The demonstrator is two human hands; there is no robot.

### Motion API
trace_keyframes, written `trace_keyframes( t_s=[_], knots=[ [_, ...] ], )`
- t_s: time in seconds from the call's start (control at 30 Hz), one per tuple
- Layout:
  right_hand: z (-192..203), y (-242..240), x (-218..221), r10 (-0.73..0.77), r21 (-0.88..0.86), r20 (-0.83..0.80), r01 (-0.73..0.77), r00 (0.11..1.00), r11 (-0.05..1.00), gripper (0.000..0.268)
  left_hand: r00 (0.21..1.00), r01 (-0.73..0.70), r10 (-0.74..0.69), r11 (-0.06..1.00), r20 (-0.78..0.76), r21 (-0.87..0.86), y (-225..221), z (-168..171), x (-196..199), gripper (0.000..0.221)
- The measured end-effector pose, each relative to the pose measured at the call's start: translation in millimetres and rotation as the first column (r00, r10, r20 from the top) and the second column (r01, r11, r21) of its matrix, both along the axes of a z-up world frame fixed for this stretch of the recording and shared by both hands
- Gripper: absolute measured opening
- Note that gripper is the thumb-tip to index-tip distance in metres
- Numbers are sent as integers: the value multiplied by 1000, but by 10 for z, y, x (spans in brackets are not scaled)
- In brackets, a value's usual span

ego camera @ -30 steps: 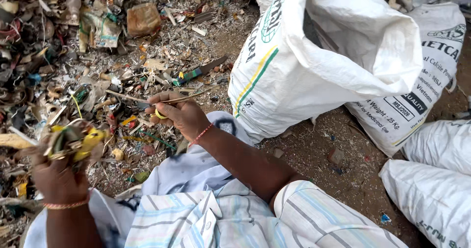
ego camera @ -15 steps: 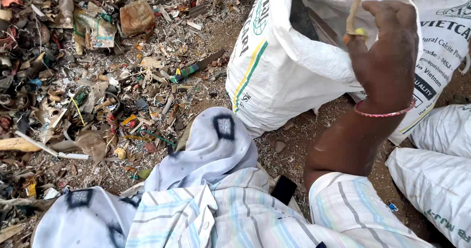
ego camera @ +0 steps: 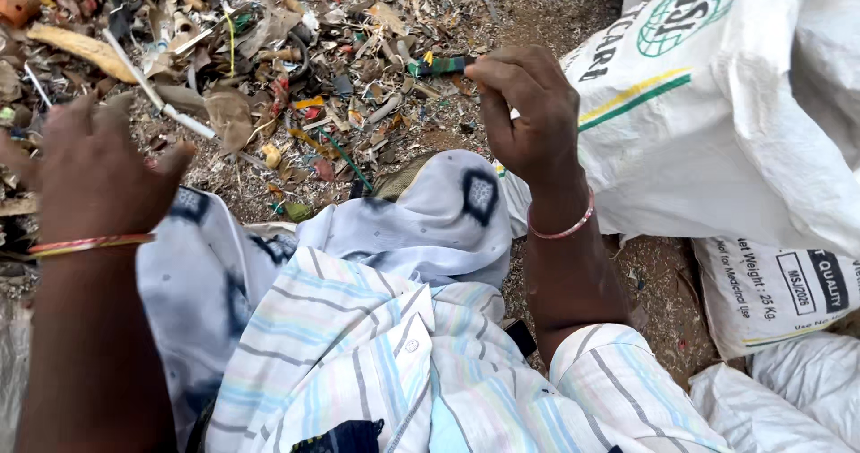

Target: The person sorts through a pile of waste and debris by hand, identifying and picking out specific items like plastic, paper, and discarded cards and placing them into large white bags.

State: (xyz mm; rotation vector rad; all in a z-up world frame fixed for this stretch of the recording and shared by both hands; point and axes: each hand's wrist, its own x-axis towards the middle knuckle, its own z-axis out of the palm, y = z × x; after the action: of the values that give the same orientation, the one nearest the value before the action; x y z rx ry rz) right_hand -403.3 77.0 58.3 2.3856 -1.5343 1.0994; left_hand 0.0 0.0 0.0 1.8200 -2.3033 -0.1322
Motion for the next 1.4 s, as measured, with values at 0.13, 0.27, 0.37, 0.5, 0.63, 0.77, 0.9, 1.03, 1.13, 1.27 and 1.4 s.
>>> trace_keyframes(
  t_s=[0.13,0.27,0.37,0.5,0.63,0.77,0.9,1.03,1.13,1.27,1.4],
  knots=[
    [-1008,-626,181,-14,516,-1,12,1000,857,22,964,235,-166,895,-208,379,244,-707,-812,64],
    [-2097,-927,219,-16,827,-301,269,954,494,30,946,233,-65,816,-318,528,265,-1625,-1051,48],
    [-2701,-1043,244,2,859,-377,349,926,375,29,951,191,49,682,-305,706,160,-1933,-893,44],
    [-3147,-1157,303,-42,849,-293,280,955,448,43,851,144,273,700,-448,700,-191,-2151,-712,48],
    [-3323,-1273,309,-30,756,-516,472,856,454,52,804,72,380,701,-458,709,-332,-2499,-724,44],
    [-3415,-1305,293,-90,714,-573,551,814,432,31,806,118,357,686,-473,718,-298,-2700,-763,42],
    [-3363,-1378,308,-284,764,-536,600,795,238,23,804,133,351,681,-480,720,-342,-2645,-806,42],
    [-3240,-1330,470,-284,669,-324,431,902,606,22,755,136,382,703,-532,698,-356,-2647,-852,47],
    [-3197,-1203,699,-22,725,-49,51,999,687,21,714,146,374,747,-592,648,-349,-2741,-936,68],
    [-3122,-1258,1056,-195,945,254,-199,947,261,23,651,149,418,748,-633,646,-355,-2853,-1016,40],
    [-3014,-1621,1393,24,825,-109,77,994,560,48,473,-119,603,767,-643,631,-447,-2926,-970,21]
  ],
)
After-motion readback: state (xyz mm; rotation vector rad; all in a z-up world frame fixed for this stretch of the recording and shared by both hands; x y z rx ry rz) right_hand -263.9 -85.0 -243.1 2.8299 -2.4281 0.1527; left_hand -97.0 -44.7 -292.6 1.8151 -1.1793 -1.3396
